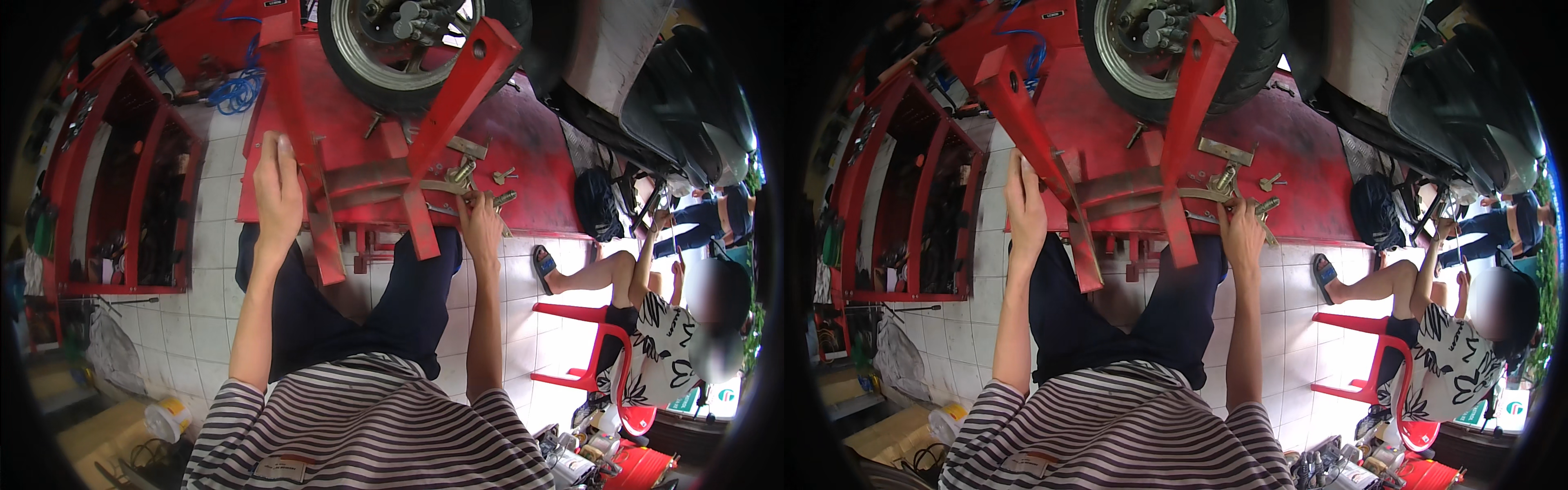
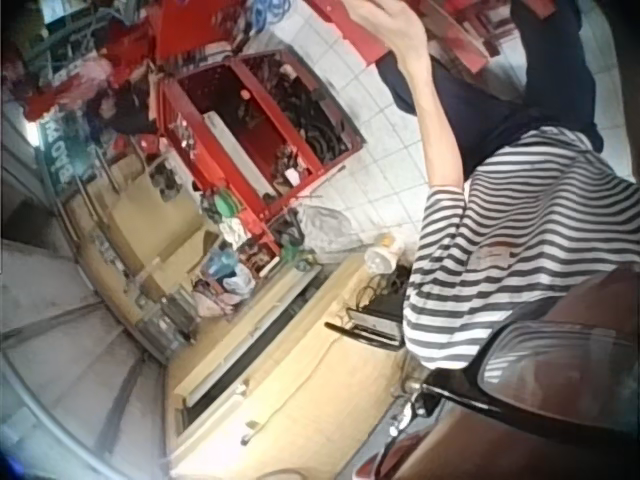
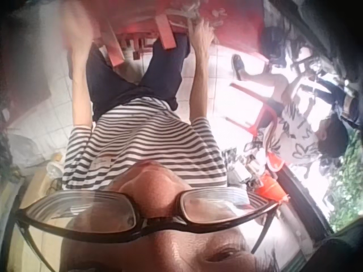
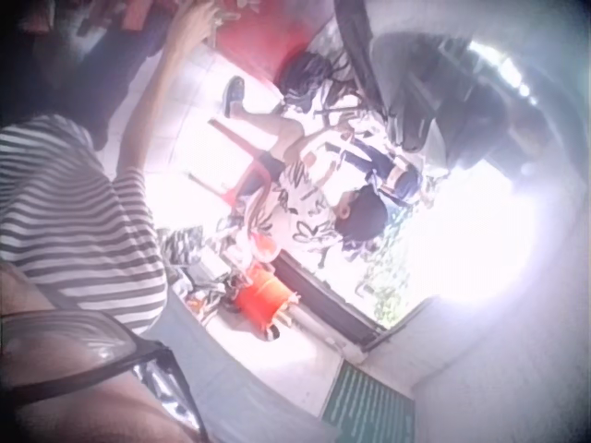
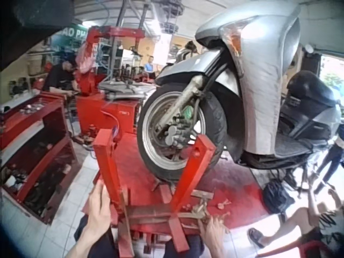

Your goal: The person manipulates a curved metal plate and a large bolt, aligning them on a red metal stand and tightening them by hand.

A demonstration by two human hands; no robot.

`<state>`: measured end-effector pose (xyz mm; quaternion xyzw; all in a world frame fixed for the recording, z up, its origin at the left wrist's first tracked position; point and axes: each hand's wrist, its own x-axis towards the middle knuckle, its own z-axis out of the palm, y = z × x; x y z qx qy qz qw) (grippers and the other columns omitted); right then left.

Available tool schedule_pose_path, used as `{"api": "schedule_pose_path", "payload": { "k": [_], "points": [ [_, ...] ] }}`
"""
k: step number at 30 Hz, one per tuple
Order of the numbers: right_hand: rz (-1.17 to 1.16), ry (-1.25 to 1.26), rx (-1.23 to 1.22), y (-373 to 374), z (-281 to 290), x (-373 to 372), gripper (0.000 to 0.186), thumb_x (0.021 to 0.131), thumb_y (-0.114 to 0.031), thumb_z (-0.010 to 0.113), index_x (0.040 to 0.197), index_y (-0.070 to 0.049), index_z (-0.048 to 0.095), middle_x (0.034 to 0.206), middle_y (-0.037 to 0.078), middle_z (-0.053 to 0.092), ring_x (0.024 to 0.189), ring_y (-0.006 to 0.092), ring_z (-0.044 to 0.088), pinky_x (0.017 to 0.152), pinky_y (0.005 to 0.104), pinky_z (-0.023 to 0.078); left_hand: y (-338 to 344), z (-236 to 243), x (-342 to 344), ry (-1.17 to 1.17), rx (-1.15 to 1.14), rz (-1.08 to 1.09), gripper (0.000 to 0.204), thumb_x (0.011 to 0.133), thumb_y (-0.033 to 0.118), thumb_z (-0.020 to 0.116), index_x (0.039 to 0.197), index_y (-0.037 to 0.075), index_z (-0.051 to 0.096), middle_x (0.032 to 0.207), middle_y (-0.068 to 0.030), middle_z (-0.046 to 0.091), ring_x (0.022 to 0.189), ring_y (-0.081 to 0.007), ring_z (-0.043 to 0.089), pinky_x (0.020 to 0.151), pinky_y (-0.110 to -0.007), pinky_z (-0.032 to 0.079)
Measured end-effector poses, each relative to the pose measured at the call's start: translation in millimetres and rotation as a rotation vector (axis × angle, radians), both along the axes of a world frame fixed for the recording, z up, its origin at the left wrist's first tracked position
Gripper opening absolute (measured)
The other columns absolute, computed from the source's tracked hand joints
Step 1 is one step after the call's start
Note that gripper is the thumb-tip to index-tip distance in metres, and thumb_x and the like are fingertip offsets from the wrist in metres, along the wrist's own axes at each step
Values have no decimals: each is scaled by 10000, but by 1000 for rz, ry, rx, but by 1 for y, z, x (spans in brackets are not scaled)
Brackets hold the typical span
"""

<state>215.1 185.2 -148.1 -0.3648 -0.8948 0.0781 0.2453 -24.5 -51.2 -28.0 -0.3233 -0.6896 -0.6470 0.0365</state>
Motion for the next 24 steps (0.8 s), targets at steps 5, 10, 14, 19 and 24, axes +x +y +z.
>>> {"api": "schedule_pose_path", "payload": {
  "k": [5, 10, 14, 19, 24],
  "points": [
    [-19, 184, -67, -14, 11, -6, 233, 935, -230, 667, 1063, -51, 592, 945, 112, 590, 792, 269, 627, 670, 403, 493, 0, 6, 5, 31, 5, 36, 247, 1066, 170, 383, 901, 4, 464, 699, -98, 437, 626, -170, 397, 583, -344, 357],
    [71, 540, -425, -80, 58, -40, 168, 960, -156, 659, 1037, -35, 573, 890, 42, 531, 734, 107, 517, 614, 254, 409, -5, 7, 2, 4, 9, -9, 223, 1052, 151, 413, 899, -4, 462, 721, -135, 466, 635, -214, 442, 598, -360, 375],
    [464, 556, -397, -131, 105, -93, 109, 962, -81, 615, 1039, -33, 555, 956, 81, 543, 678, 172, 554, 579, 310, 457, -9, 12, 0, 19, -30, -28, 268, 1072, 212, 409, 902, 14, 471, 715, -95, 484, 624, -172, 457, 596, -338, 398],
    [476, 345, -276, -137, 109, -148, 208, 1043, -221, 439, 1059, -37, 535, 1001, 161, 560, 726, 367, 614, 617, 456, 492, -10, 15, 1, -9, -28, -43, 273, 1070, 215, 416, 905, 9, 488, 712, -93, 485, 623, -162, 461, 593, -335, 396],
    [534, 336, -99, -135, 107, -164, 201, 1023, -211, 455, 1048, -36, 550, 991, 157, 560, 723, 369, 619, 613, 459, 496, -7, 10, -1, 23, 25, -54, 283, 1068, 214, 420, 898, 0, 493, 736, -94, 490, 629, -165, 464, 602, -334, 401]
  ]
}}
